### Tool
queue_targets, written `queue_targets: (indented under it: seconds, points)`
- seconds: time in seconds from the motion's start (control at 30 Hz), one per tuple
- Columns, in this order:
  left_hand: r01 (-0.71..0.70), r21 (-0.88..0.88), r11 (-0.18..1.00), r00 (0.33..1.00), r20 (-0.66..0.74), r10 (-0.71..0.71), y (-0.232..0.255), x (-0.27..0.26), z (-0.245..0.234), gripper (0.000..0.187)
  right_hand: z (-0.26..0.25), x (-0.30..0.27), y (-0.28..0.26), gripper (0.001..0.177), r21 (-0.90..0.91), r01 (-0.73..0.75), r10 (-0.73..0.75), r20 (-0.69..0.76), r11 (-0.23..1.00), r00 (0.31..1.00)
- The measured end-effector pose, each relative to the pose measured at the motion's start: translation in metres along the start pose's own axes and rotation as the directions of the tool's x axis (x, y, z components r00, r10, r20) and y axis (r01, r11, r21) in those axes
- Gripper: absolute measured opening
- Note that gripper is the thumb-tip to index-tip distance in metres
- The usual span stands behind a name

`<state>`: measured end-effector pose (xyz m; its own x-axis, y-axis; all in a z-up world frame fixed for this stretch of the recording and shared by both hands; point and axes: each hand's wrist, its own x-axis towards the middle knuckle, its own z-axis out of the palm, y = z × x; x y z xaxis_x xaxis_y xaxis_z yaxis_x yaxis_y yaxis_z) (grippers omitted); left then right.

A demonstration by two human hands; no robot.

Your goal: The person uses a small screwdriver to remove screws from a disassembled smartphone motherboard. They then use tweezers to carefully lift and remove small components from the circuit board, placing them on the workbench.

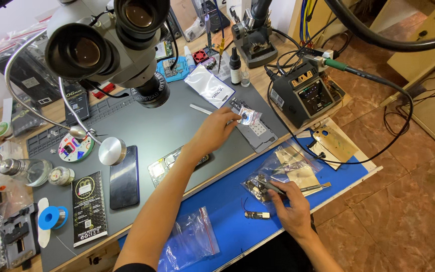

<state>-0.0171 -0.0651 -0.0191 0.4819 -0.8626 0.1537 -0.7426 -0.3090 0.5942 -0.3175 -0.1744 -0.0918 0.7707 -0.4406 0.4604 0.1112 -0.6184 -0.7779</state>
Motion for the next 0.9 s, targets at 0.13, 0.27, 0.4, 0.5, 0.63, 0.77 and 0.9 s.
queue_targets:
  seconds: [0.13, 0.27, 0.4, 0.5, 0.63, 0.77, 0.9]
  points:
    - [0.132, 0.101, 0.986, 0.991, -0.027, -0.13, 0.008, -0.046, -0.034, 0.036, 0.0, -0.001, 0.004, 0.028, 0.006, 0.028, -0.028, 0.007, 1.0, 1.0]
    - [0.384, 0.347, 0.855, 0.893, 0.096, -0.44, 0.021, -0.098, -0.06, 0.077, 0.001, -0.004, 0.009, 0.028, -0.013, 0.01, -0.01, 0.037, 1.0, 0.999]
    - [0.369, 0.471, 0.801, 0.874, 0.117, -0.472, 0.002, -0.112, -0.053, 0.068, 0.002, -0.006, 0.01, 0.029, -0.043, 0.002, 0.001, 0.07, 0.999, 0.998]
    - [0.473, 0.43, 0.769, 0.79, 0.18, -0.587, 0.004, -0.102, -0.064, 0.084, 0.003, -0.005, 0.007, 0.029, -0.055, 0.024, -0.021, 0.057, 0.998, 0.998]
    - [0.514, 0.355, 0.781, 0.751, 0.255, -0.609, 0.03, -0.093, -0.086, 0.085, 0.002, -0.002, 0.004, 0.028, -0.036, 0.06, -0.059, 0.029, 0.998, 0.998]
    - [0.52, 0.232, 0.822, 0.763, 0.305, -0.569, 0.032, -0.095, -0.092, 0.034, 0.003, -0.004, 0.003, 0.028, -0.038, 0.047, -0.046, 0.034, 0.998, 0.998]
    - [0.534, 0.077, 0.842, 0.83, 0.139, -0.54, 0.056, -0.1, -0.1, 0.029, 0.003, -0.006, 0.005, 0.029, -0.053, 0.039, -0.036, 0.048, 0.998, 0.998]
